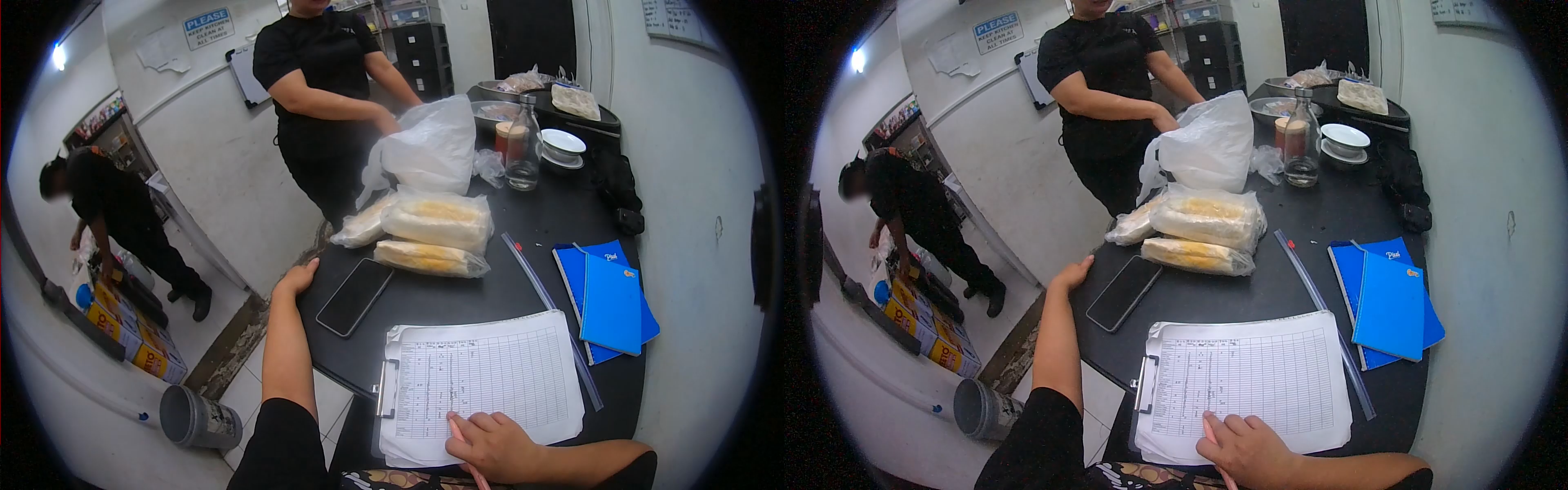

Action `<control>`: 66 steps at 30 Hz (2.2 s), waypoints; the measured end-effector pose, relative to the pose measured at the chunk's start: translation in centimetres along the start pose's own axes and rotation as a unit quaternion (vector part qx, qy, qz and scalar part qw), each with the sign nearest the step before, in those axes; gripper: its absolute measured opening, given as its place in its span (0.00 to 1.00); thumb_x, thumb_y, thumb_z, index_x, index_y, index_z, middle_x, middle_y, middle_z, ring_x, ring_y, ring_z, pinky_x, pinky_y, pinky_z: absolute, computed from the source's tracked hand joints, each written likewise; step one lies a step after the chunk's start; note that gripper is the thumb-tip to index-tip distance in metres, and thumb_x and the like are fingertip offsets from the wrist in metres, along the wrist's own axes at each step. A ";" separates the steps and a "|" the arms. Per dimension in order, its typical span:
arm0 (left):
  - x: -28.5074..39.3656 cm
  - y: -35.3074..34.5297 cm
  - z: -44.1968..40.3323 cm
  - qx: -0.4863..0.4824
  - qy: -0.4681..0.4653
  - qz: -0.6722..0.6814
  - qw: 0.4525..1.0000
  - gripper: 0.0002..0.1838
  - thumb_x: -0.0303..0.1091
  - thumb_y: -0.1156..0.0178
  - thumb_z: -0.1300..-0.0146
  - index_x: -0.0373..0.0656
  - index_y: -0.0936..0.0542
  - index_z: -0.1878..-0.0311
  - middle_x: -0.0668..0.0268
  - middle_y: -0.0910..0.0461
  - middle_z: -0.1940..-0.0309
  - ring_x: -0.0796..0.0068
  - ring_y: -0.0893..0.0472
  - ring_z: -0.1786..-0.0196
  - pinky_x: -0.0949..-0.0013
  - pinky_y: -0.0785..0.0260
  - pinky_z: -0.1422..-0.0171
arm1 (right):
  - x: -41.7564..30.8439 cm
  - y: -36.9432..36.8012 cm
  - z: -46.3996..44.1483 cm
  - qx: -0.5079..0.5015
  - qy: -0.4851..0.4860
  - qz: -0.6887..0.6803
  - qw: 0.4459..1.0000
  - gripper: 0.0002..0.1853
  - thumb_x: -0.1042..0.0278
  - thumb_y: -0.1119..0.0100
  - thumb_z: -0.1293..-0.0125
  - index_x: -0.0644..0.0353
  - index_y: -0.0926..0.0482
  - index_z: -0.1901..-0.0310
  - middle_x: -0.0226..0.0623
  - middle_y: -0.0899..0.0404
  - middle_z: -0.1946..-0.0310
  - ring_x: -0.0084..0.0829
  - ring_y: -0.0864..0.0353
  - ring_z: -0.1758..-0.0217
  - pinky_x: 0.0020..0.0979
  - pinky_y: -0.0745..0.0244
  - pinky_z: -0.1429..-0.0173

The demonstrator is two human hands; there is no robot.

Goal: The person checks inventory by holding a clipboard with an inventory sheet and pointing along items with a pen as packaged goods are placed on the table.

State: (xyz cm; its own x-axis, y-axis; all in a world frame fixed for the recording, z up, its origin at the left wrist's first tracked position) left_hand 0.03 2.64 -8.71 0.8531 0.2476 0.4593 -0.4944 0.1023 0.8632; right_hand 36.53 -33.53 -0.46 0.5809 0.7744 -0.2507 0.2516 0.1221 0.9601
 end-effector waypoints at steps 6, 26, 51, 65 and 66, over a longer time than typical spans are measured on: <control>-0.2 -0.1 -0.2 0.002 0.009 0.002 1.000 0.45 0.67 0.63 0.37 0.25 0.27 0.47 0.40 0.32 0.42 0.49 0.36 0.34 0.60 0.47 0.31 | 0.0 0.1 0.0 -0.003 -0.002 -0.007 1.000 0.13 0.59 0.40 0.45 0.56 0.28 0.63 0.57 0.26 0.48 0.40 0.23 0.57 0.33 0.29 0.59; -0.5 -0.3 -0.9 0.002 0.002 -0.015 1.000 0.45 0.67 0.65 0.37 0.27 0.27 0.46 0.41 0.31 0.43 0.48 0.35 0.35 0.58 0.47 0.31 | -0.1 -0.2 0.1 -0.004 -0.022 0.006 1.000 0.15 0.61 0.40 0.48 0.58 0.29 0.60 0.53 0.28 0.46 0.39 0.26 0.56 0.35 0.30 0.57; -2.5 -1.5 -4.3 0.015 -0.032 0.009 0.999 0.42 0.63 0.64 0.34 0.24 0.27 0.49 0.37 0.31 0.45 0.44 0.35 0.36 0.57 0.45 0.32 | -1.9 17.3 1.8 0.378 -0.017 -0.216 0.900 0.17 0.60 0.38 0.42 0.60 0.24 0.55 0.45 0.21 0.58 0.35 0.24 0.66 0.33 0.33 0.53; -0.7 -0.4 -0.9 -0.003 -0.008 -0.017 1.000 0.45 0.70 0.65 0.38 0.32 0.25 0.45 0.45 0.31 0.41 0.49 0.34 0.35 0.57 0.46 0.31 | -5.2 18.6 0.1 0.211 0.187 -0.107 0.954 0.13 0.69 0.42 0.46 0.69 0.21 0.62 0.46 0.19 0.69 0.33 0.23 0.77 0.27 0.32 0.75; -0.7 -0.2 -0.9 -0.011 -0.006 -0.017 1.000 0.43 0.68 0.66 0.37 0.31 0.27 0.44 0.44 0.32 0.40 0.49 0.36 0.34 0.57 0.48 0.30 | -5.4 18.8 0.4 0.221 0.202 -0.118 0.947 0.13 0.69 0.42 0.46 0.69 0.21 0.62 0.47 0.19 0.69 0.33 0.23 0.76 0.27 0.32 0.76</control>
State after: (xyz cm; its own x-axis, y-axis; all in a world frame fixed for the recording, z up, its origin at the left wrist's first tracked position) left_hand -0.61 3.30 -9.43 0.8715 0.2315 0.4323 -0.4683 0.1311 0.8738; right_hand 38.41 -35.69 18.89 0.1471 0.9434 -0.2973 0.6889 0.1180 0.7152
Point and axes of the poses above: each hand's wrist, its own z-axis away from the middle knuckle, its own y-axis out of the back of the hand, x = y × z, the point moved 4 cm from there along -z, towards the middle knuckle
